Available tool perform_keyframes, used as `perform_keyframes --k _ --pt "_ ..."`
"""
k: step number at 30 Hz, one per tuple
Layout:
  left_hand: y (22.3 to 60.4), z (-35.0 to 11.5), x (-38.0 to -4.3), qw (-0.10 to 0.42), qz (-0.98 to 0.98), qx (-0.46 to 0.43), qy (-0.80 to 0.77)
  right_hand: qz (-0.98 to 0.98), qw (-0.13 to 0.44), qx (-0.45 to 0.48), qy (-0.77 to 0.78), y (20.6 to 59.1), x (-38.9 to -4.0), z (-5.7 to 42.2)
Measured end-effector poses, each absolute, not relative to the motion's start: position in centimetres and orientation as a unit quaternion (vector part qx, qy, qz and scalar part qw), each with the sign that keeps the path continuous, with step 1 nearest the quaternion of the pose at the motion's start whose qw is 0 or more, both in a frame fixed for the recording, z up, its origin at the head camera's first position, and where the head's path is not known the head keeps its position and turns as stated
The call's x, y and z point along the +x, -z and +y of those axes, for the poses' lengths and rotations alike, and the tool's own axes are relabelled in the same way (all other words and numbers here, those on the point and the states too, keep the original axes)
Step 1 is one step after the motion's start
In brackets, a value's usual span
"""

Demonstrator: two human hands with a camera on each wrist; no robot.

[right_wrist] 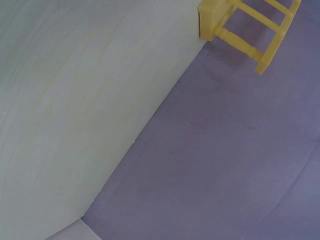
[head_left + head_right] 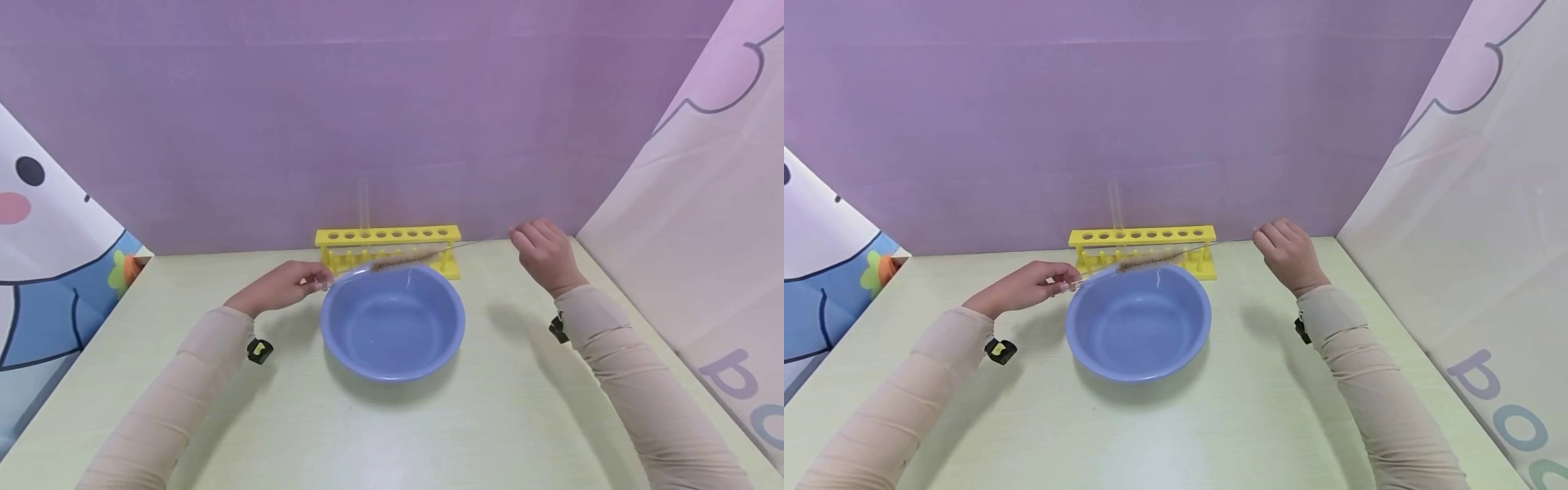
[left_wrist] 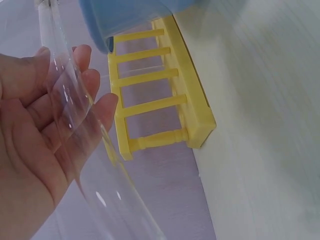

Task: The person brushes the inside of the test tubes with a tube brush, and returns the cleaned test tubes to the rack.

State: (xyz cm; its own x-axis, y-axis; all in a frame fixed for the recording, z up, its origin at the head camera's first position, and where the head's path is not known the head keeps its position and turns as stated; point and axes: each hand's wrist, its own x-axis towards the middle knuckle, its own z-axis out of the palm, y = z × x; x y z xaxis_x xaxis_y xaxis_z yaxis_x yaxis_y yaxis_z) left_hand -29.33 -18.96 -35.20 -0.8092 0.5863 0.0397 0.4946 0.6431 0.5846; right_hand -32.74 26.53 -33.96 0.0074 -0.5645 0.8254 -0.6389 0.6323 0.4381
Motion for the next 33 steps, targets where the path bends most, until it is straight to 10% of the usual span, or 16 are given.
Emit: perform_keyframes --k 33 --pt "35.5 -19.1 -29.7 0.082 0.892 0.306 -0.322 -0.709 0.564 0.419 -0.057 34.6 -33.0 25.3"
